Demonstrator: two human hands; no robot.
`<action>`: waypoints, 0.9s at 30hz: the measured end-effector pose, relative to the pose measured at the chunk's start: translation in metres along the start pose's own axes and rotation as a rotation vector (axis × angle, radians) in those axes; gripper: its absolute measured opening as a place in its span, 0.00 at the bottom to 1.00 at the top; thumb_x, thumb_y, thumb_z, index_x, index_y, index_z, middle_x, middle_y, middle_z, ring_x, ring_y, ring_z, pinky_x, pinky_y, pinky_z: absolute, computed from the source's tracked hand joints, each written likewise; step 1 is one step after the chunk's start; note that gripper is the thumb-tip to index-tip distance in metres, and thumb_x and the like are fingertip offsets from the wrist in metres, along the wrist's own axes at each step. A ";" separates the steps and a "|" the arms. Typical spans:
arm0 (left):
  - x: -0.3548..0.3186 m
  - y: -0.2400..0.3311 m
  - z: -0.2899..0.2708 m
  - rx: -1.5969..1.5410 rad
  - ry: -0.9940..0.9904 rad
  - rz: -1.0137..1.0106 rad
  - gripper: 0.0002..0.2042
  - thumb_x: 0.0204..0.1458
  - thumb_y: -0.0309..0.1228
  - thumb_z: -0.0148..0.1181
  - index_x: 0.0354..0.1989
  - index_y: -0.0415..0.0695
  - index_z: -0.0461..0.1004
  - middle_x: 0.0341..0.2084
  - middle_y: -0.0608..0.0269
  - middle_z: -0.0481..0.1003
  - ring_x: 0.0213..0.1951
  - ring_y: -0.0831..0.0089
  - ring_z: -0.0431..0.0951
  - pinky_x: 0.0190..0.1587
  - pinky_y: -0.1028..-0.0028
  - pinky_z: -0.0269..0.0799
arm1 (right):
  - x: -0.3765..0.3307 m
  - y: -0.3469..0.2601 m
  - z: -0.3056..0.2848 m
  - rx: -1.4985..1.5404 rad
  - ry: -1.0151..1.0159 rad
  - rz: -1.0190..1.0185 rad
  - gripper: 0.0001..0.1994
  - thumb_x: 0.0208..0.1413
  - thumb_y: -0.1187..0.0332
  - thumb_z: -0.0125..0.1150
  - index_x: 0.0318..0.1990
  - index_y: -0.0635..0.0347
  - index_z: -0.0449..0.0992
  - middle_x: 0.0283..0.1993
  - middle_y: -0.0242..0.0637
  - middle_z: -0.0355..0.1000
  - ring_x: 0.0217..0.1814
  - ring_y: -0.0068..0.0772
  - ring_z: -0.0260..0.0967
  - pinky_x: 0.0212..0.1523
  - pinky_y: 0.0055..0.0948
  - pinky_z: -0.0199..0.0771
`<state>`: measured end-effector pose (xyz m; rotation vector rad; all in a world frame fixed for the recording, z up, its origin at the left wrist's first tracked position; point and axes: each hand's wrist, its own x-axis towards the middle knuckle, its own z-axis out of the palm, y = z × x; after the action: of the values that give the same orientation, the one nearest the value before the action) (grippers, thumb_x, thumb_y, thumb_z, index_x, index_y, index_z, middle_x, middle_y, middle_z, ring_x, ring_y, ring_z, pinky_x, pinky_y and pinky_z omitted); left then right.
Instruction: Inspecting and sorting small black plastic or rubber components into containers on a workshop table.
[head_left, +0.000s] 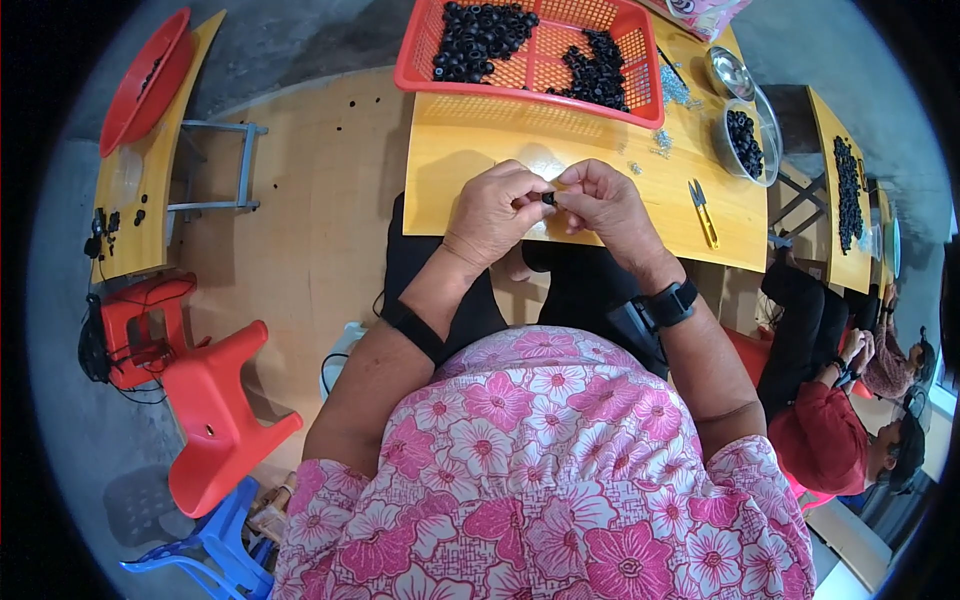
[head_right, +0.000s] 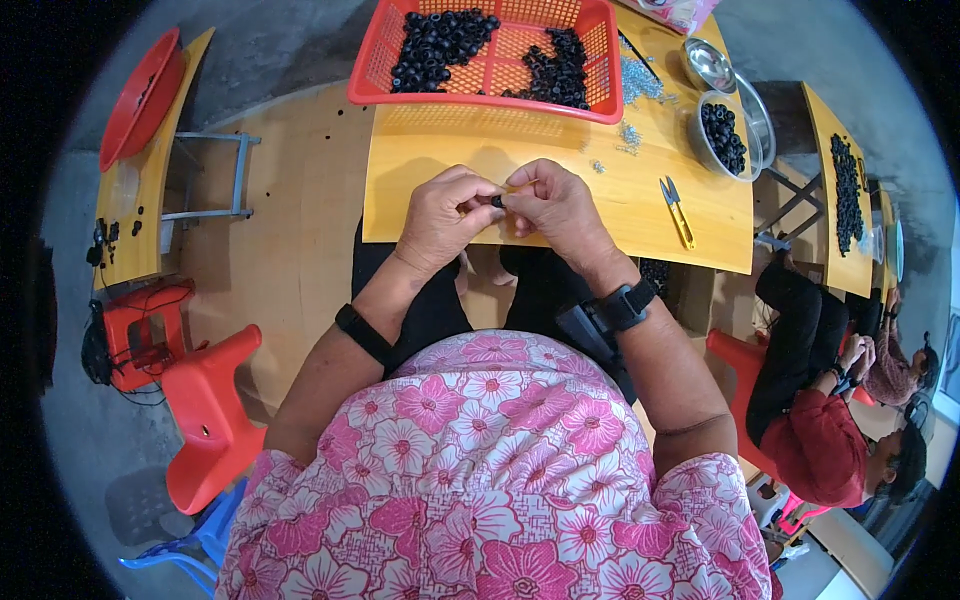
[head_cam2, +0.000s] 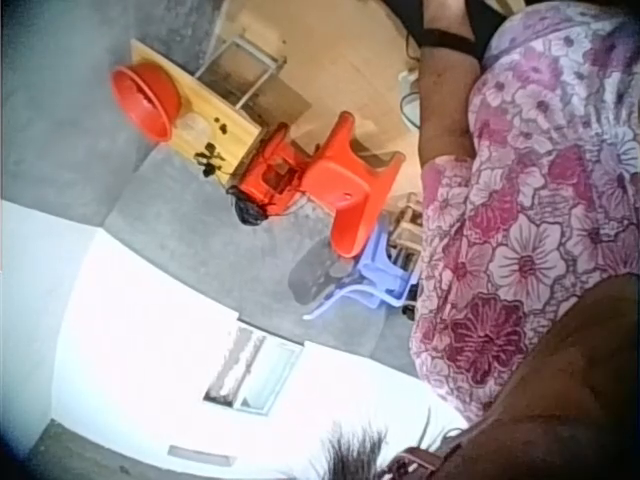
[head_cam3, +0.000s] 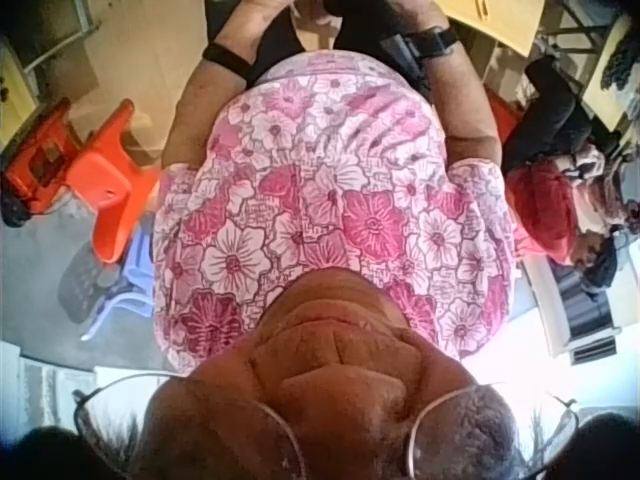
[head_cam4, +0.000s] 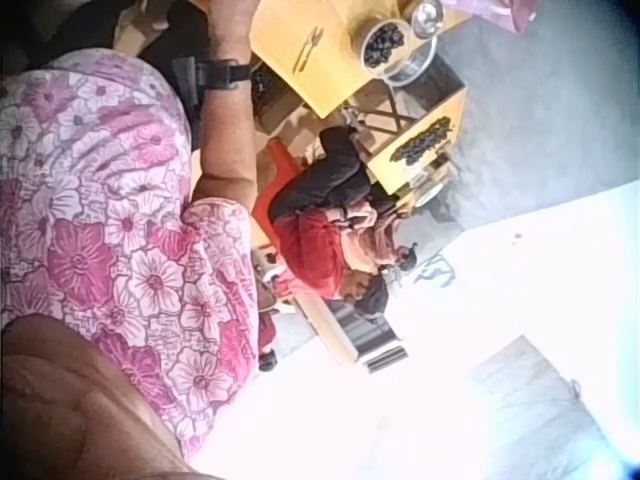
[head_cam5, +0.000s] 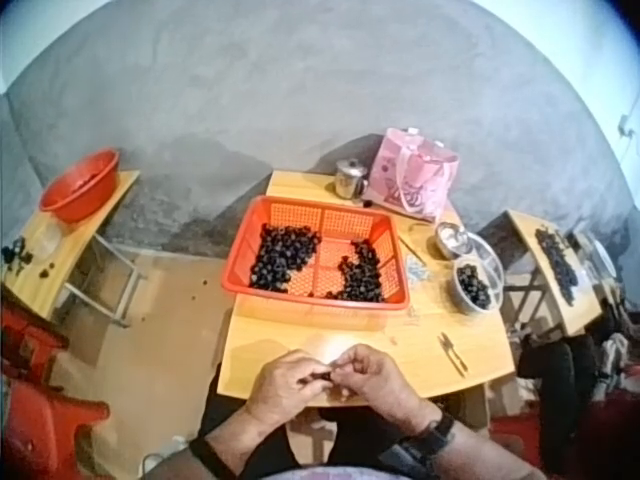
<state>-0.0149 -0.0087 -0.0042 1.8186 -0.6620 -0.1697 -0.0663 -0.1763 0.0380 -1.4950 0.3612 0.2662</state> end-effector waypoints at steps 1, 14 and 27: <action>0.000 0.000 0.000 -0.002 -0.003 0.006 0.08 0.38 0.21 0.65 0.29 0.40 0.77 0.24 0.62 0.72 0.24 0.73 0.75 0.28 0.75 0.71 | 0.001 0.002 0.001 0.000 -0.001 -0.001 0.09 0.54 0.75 0.59 0.40 0.64 0.67 0.26 0.29 0.68 0.23 0.17 0.66 0.26 0.17 0.69; 0.001 0.000 -0.001 0.038 -0.009 0.026 0.07 0.38 0.21 0.66 0.27 0.38 0.75 0.21 0.63 0.70 0.22 0.75 0.73 0.27 0.77 0.69 | 0.005 0.012 0.010 0.030 0.102 -0.069 0.06 0.54 0.74 0.61 0.35 0.63 0.70 0.25 0.28 0.68 0.21 0.14 0.63 0.23 0.14 0.64; 0.004 0.000 -0.001 0.042 -0.043 0.037 0.07 0.39 0.25 0.66 0.28 0.41 0.76 0.23 0.62 0.73 0.25 0.72 0.76 0.30 0.74 0.72 | 0.003 0.026 0.002 0.226 0.027 -0.014 0.05 0.57 0.71 0.57 0.40 0.62 0.73 0.27 0.27 0.70 0.24 0.15 0.65 0.28 0.16 0.67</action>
<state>-0.0110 -0.0095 -0.0032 1.8463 -0.7341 -0.1715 -0.0738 -0.1727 0.0131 -1.2796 0.3892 0.1877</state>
